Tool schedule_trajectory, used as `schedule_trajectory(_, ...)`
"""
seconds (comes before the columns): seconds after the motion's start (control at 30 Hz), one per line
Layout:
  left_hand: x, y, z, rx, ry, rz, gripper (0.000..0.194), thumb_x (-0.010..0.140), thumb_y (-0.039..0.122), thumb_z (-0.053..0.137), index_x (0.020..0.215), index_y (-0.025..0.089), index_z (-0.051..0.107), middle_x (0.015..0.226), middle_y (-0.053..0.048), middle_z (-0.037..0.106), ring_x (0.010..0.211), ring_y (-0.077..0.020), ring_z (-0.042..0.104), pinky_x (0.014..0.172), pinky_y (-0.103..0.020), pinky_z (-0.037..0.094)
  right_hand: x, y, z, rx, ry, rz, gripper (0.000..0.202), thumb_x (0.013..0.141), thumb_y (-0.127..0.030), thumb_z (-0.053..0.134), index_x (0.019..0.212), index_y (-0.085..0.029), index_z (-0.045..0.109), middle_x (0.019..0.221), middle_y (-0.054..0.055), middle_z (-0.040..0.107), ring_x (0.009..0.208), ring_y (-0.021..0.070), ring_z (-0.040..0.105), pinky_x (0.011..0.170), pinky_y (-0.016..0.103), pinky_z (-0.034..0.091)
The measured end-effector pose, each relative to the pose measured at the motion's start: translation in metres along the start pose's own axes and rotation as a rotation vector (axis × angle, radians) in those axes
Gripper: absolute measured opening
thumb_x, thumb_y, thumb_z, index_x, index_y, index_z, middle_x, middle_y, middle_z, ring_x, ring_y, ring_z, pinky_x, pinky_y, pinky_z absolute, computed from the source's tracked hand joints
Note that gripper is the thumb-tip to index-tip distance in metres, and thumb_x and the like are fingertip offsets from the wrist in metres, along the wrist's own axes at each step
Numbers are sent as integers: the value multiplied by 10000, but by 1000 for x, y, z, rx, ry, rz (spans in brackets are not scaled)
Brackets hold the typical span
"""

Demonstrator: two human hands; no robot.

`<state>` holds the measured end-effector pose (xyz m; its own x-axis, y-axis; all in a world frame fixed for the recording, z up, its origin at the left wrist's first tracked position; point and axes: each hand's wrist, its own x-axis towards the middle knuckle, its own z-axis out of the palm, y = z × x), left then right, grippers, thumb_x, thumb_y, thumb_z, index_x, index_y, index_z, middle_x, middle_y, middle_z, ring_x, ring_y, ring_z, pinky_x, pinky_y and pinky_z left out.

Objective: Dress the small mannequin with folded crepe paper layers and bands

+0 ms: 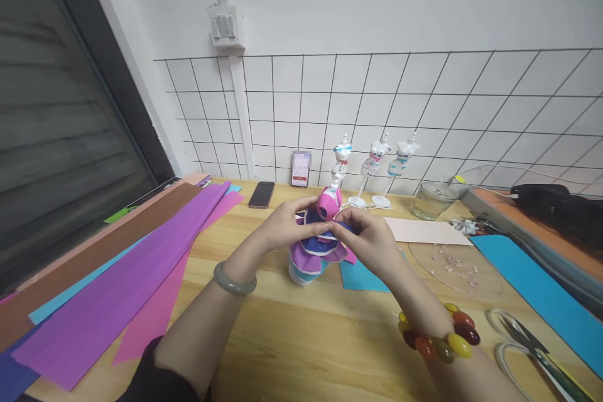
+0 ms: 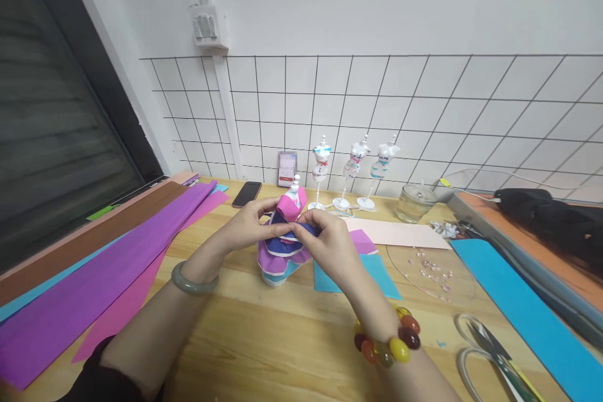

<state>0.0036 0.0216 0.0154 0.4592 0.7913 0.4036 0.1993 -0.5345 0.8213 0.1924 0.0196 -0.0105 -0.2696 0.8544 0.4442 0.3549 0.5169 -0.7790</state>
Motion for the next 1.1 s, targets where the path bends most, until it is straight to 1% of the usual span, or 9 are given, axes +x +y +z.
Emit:
schedule_trajectory(0.1, 0, -1, 1, -32, 2, -17, 411, 746, 381, 702, 1096, 176, 639, 1084, -66, 675, 1009, -226, 607, 848, -324, 478, 0, -2, -3, 38, -52, 6, 196, 822, -389, 600, 792, -197, 624, 739, 33, 651, 679, 173, 598, 599, 294, 492)
schedule_trajectory(0.23, 1, -8, -2, -52, -13, -2, 424, 752, 366, 697, 1122, 169, 635, 1100, -71, 674, 1033, -232, 600, 866, -333, 472, 0, -8, -9, 91, -144, -5, 196, 834, -391, 591, 851, -207, 657, 820, 39, 683, 736, 183, 628, 649, 308, 521)
schedule_trajectory(0.3, 2, -10, -3, -40, -12, -1, 405, 761, 365, 684, 1110, 165, 641, 1077, -69, 679, 1021, -229, 604, 864, -331, 472, 0, -10, -11, 97, -158, 1, 196, 832, -389, 596, 860, -210, 672, 825, 42, 695, 736, 187, 637, 643, 309, 528)
schedule_trajectory(0.4, 1, -10, -3, 2, -2, -5, 365, 774, 363, 663, 1081, 165, 650, 1042, -58, 687, 1001, -223, 609, 850, -318, 473, -1, -10, -10, 75, -128, 16, 190, 824, -382, 608, 860, -214, 689, 798, 40, 708, 710, 187, 648, 623, 308, 532)
schedule_trajectory(0.6, -1, -6, -3, 163, 10, 26, 293, 839, 369, 566, 1026, 161, 653, 961, -39, 681, 899, -195, 612, 775, -282, 474, -1, -8, -6, 92, -82, 30, 190, 811, -371, 624, 879, -211, 701, 837, 46, 723, 732, 195, 660, 654, 325, 541)
schedule_trajectory(0.73, 0, -8, -5, 181, -33, 50, 291, 874, 387, 514, 993, 154, 640, 926, -36, 669, 854, -177, 602, 735, -264, 467, -1, -6, -2, 182, -62, 86, 206, 782, -379, 654, 864, -192, 682, 827, 58, 718, 729, 196, 662, 661, 332, 543)
schedule_trajectory(0.83, 0, -9, -6, 192, -35, 33, 296, 890, 391, 488, 994, 153, 629, 911, -38, 660, 840, -171, 598, 717, -257, 462, 0, -4, 0, 251, 0, 105, 230, 745, -373, 694, 861, -184, 629, 802, 55, 703, 729, 193, 662, 665, 330, 541)
schedule_trajectory(0.93, -1, -7, -7, 194, -42, 29, 298, 886, 388, 499, 1011, 152, 631, 928, -42, 664, 859, -174, 599, 731, -259, 463, 1, -3, 0, 255, 6, 85, 236, 735, -351, 705, 871, -186, 607, 808, 47, 696, 757, 191, 661, 689, 326, 536)
schedule_trajectory(1.1, -3, -2, -8, 193, -36, -8, 339, 831, 374, 586, 1099, 170, 621, 1053, -44, 673, 985, -205, 597, 815, -287, 473, 0, -4, -1, 110, -38, 60, 165, 789, -333, 649, 862, -188, 673, 787, 34, 692, 719, 173, 638, 632, 289, 500)
